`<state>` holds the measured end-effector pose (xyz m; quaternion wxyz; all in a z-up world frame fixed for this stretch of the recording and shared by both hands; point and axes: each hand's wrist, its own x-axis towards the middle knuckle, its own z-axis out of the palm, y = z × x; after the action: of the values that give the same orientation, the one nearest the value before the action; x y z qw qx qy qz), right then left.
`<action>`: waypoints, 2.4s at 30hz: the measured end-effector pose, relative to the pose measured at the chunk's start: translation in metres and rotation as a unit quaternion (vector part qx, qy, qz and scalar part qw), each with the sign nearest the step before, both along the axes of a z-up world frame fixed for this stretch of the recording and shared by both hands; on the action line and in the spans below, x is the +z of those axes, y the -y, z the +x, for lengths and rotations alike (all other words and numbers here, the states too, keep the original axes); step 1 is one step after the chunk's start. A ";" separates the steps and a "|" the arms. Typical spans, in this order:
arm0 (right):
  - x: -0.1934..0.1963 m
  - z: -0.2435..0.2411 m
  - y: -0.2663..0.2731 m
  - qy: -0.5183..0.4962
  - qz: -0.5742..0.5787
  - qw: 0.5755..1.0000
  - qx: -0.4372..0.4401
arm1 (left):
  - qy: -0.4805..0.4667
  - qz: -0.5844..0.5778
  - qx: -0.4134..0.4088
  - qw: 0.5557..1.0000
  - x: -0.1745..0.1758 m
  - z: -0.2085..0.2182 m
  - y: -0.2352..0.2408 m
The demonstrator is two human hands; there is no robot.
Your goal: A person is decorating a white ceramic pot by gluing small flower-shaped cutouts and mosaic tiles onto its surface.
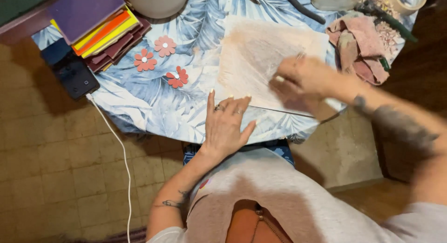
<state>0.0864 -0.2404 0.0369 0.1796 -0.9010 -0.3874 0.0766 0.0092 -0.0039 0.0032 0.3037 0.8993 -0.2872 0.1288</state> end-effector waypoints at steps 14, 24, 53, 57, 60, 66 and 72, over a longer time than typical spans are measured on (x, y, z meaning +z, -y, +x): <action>-0.009 -0.040 -0.043 -0.168 0.298 0.937 -0.072 | 0.093 -0.117 0.049 0.988 0.013 0.013 0.022; 0.000 -0.044 -0.037 -0.109 0.255 0.958 -0.078 | 0.108 -0.081 0.052 0.989 0.014 0.008 0.021; -0.027 -0.024 -0.032 0.097 -0.093 0.991 -0.016 | -0.026 0.149 -0.038 0.988 0.005 -0.006 -0.005; -0.043 0.049 -0.081 0.108 -0.045 0.989 -0.094 | -0.034 0.159 -0.033 0.986 0.005 -0.006 -0.004; -0.031 0.065 -0.093 0.071 -0.089 0.989 -0.090 | 0.017 0.201 -0.001 0.979 0.010 -0.008 -0.004; -0.038 -0.018 0.010 0.149 -0.043 0.976 0.153 | -0.051 0.163 -0.033 0.985 0.008 -0.007 -0.005; 0.009 -0.004 0.050 0.208 -0.184 0.959 0.063 | -0.052 0.124 -0.019 0.991 0.018 -0.003 -0.001</action>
<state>0.0822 -0.2909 0.0458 -0.0787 -0.8884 -0.4512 -0.0316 0.0064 -0.0028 0.0211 0.2071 0.9296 -0.3022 0.0395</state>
